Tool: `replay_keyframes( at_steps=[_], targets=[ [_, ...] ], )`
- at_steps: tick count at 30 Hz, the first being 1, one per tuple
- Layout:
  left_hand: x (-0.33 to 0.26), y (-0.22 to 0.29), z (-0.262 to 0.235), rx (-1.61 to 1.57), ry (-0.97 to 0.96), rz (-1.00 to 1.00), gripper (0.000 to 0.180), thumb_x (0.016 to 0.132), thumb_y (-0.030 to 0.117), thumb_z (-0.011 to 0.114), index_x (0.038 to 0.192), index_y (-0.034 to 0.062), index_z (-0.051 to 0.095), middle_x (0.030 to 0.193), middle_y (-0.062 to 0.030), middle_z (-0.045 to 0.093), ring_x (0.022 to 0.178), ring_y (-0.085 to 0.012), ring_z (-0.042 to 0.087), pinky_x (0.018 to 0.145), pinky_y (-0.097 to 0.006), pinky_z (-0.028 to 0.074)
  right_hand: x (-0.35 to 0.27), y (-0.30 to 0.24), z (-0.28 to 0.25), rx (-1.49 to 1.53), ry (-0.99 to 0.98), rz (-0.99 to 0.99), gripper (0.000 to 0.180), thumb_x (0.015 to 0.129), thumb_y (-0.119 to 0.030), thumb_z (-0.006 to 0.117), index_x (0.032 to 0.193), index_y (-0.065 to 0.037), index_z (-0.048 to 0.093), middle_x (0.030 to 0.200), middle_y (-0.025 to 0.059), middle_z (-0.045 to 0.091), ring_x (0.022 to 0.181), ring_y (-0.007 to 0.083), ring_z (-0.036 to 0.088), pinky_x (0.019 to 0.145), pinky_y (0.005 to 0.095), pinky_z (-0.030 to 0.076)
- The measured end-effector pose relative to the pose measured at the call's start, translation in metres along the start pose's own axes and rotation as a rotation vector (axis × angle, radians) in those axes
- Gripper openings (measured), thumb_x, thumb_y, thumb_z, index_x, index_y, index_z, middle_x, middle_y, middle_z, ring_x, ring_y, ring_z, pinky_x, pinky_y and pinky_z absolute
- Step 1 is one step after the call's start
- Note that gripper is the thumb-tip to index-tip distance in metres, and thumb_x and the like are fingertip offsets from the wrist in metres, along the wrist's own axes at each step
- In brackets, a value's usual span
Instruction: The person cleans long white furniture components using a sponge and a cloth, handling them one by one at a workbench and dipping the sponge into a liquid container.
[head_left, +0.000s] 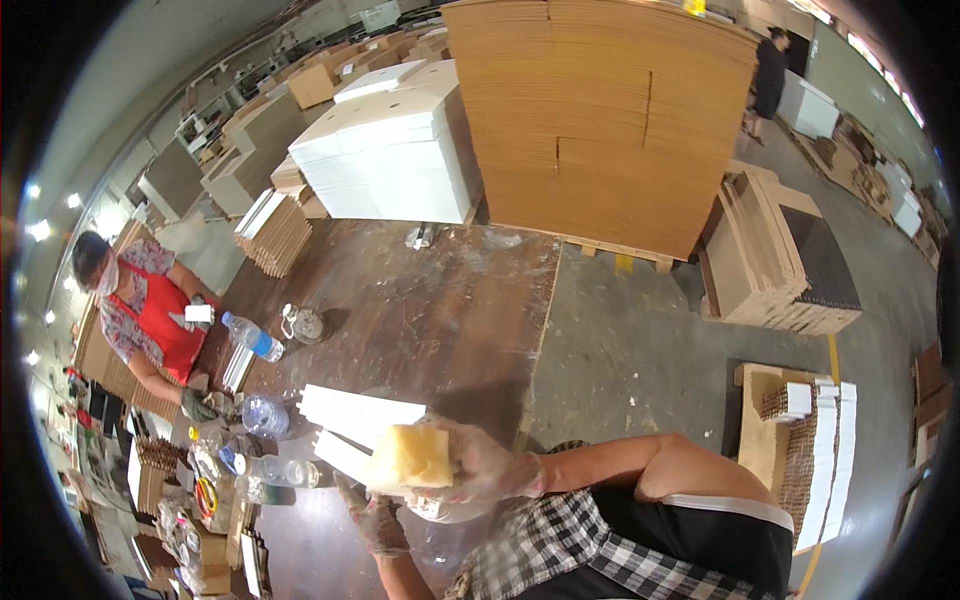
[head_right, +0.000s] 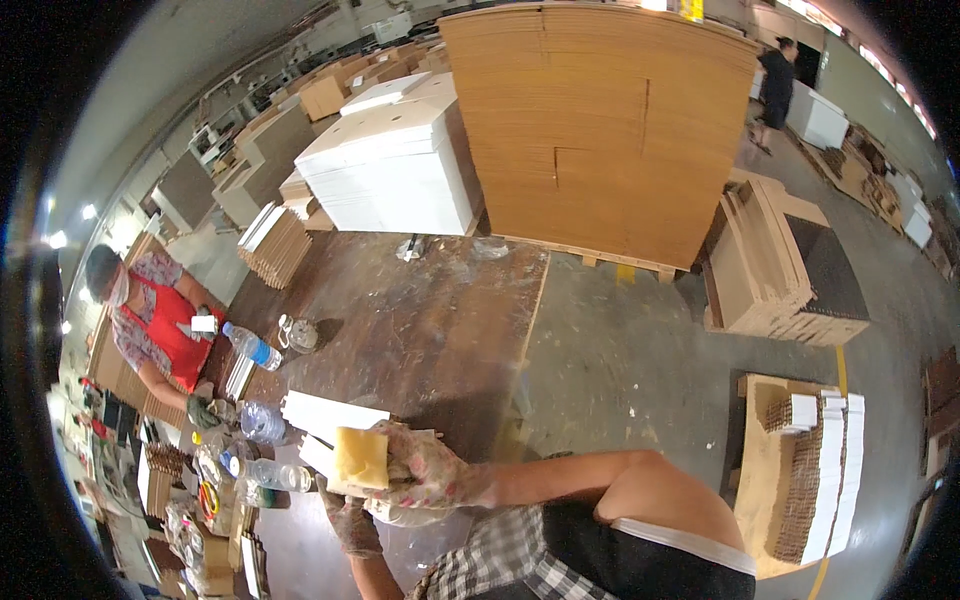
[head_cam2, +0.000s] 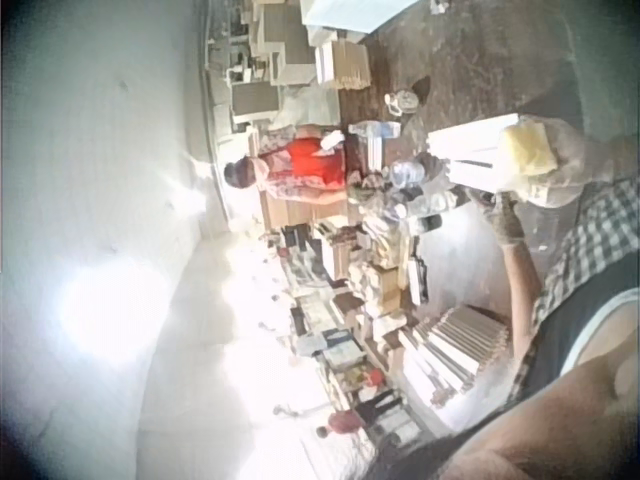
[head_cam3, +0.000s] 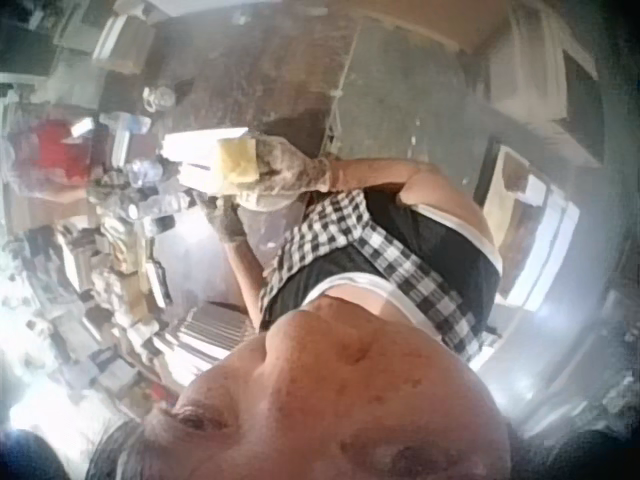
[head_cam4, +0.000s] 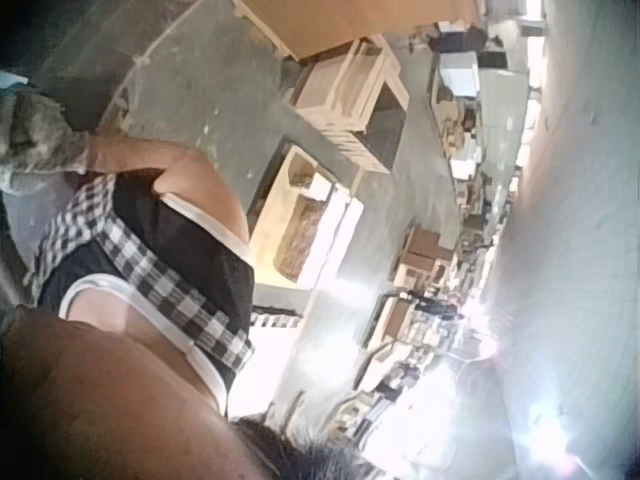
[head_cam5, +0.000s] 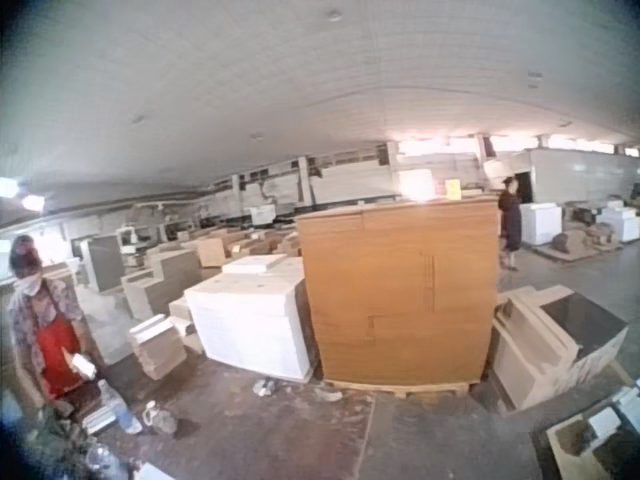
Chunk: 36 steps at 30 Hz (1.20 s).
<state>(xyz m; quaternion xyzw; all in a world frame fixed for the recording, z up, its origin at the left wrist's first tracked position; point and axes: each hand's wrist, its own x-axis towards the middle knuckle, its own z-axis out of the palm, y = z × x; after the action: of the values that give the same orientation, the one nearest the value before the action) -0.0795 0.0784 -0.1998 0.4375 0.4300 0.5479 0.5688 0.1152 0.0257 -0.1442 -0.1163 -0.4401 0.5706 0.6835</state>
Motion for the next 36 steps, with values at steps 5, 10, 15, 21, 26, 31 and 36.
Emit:
replay_keyframes(
  at_steps=[5,10,15,21,26,31,36],
  targets=[
    [-0.011,0.023,-0.032,-0.265,-0.064,-0.267,0.049,0.080,0.014,0.057,0.125,-0.0014,0.042,0.096,-0.0165,0.060,0.070,-0.0238,0.062,0.050,-0.030,0.054,0.005,-0.027,-0.002,-0.204,0.003,0.055,0.068,0.074,0.002,0.072,0.132,-0.003,0.036,0.124,0.0052,0.052,0.112,0.0124,0.049,0.098,0.0291,0.039],
    [-0.064,0.065,-0.034,-0.465,0.226,-0.070,0.044,0.086,0.025,0.053,0.118,-0.0046,0.045,0.089,-0.0165,0.062,0.067,-0.0224,0.062,0.049,-0.031,0.054,0.005,0.010,0.006,-0.094,-0.191,0.144,0.074,0.077,-0.007,0.072,0.137,-0.005,0.029,0.128,0.0077,0.047,0.115,0.0147,0.048,0.099,0.0301,0.040],
    [-0.059,0.071,-0.048,-0.352,0.239,-0.148,0.036,0.091,0.022,0.048,0.115,-0.0040,0.048,0.093,-0.0145,0.062,0.074,-0.0198,0.061,0.059,-0.028,0.051,0.007,0.034,0.009,-0.061,-0.278,0.267,0.067,0.077,-0.022,0.072,0.131,-0.003,0.037,0.121,0.0128,0.052,0.107,0.0208,0.056,0.089,0.0333,0.051],
    [-0.099,0.050,-0.096,0.384,0.344,0.156,0.027,0.093,0.018,0.044,0.107,-0.0043,0.053,0.091,-0.0079,0.059,0.079,-0.0151,0.057,0.065,-0.027,0.048,0.020,0.032,0.067,-0.586,-0.579,0.061,0.057,0.075,-0.029,0.074,0.118,0.000,0.051,0.109,0.0130,0.059,0.097,0.0233,0.062,0.084,0.0323,0.054],
    [-0.124,0.075,-0.085,0.130,0.386,0.032,0.027,0.089,0.012,0.047,0.111,-0.0040,0.051,0.106,-0.0158,0.059,0.085,-0.0217,0.060,0.073,-0.029,0.049,0.012,0.102,0.061,-0.474,-0.679,0.135,0.049,0.074,-0.030,0.072,0.112,-0.007,0.053,0.109,0.0128,0.056,0.092,0.0228,0.062,0.073,0.0335,0.058],
    [-0.156,0.080,-0.104,0.154,0.370,-0.061,0.053,0.088,0.026,0.049,0.133,-0.0009,0.040,0.106,-0.0083,0.058,0.087,-0.0132,0.055,0.074,-0.026,0.045,0.057,0.135,0.091,-0.848,-0.676,-0.391,0.047,0.075,-0.027,0.071,0.115,-0.013,0.052,0.112,0.0083,0.057,0.095,0.0227,0.061,0.078,0.0320,0.056],
    [-0.172,0.067,-0.128,0.226,0.400,0.047,0.054,0.087,0.026,0.050,0.133,-0.0003,0.041,0.106,-0.0076,0.058,0.087,-0.0118,0.053,0.073,-0.024,0.044,0.062,0.161,0.107,-0.945,-0.510,-0.225,0.048,0.075,-0.025,0.074,0.112,-0.005,0.052,0.103,0.0087,0.062,0.091,0.0198,0.064,0.079,0.0317,0.054]
  ],
)
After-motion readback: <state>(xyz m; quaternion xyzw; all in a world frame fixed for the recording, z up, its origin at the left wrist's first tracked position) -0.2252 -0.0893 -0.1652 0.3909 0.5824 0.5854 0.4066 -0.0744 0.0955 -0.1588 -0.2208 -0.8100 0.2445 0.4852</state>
